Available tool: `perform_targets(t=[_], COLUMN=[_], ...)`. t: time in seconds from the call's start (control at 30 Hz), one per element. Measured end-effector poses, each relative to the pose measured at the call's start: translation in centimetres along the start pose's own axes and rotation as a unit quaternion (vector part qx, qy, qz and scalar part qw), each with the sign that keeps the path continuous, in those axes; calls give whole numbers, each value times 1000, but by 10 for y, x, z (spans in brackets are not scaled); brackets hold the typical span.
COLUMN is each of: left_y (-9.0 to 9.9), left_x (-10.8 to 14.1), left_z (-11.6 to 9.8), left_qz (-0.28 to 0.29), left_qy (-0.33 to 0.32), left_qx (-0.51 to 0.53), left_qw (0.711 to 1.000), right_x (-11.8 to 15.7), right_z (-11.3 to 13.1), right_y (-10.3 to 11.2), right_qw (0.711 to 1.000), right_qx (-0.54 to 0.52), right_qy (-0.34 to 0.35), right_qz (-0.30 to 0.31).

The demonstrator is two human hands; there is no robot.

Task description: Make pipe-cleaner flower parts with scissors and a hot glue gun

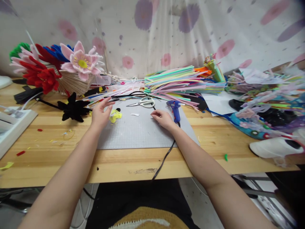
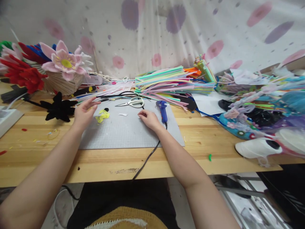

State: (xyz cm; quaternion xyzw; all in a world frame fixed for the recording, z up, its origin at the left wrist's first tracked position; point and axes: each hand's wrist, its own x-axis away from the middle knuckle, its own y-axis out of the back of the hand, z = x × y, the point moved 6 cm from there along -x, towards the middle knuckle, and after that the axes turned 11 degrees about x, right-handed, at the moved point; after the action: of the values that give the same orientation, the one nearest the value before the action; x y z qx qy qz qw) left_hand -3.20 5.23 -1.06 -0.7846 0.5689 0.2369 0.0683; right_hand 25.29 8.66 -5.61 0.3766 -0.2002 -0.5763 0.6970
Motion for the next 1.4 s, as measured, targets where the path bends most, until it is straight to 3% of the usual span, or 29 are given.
perform_targets(t=[0.13,0.23,0.4,0.53,0.7,1.03,1.17,1.4], left_y=[-12,-31,-77,-93,-98,-90,-89,-90], left_x=[4,9,22,32,33,30,31,32], left_z=[1,0,-5,0,1,8,9,7], left_qz=[-23,-6,129,176,181,130,130,138], left_qy=[50,78,-49,-91,-103,-57,-57,-64], left_qx=[-121,-205,-284,-336,-354,-316,-308,-300], left_qw=[991,976,949,921,912,938,941,942], right_x=[3,4,3,1,1,2,-4,-24], right_z=[-3,-11,-22,-24,-21,-18,7,56], right_y=[9,9,-2,-6,-5,-2,2,-29], right_qw=[999,998,999,999,999,999,999,988], right_qx=[-34,-55,-43,-28,11,40,29,76], right_qy=[-12,-27,-26,-26,-30,-27,11,137], right_qz=[15,26,17,9,13,-7,-38,17])
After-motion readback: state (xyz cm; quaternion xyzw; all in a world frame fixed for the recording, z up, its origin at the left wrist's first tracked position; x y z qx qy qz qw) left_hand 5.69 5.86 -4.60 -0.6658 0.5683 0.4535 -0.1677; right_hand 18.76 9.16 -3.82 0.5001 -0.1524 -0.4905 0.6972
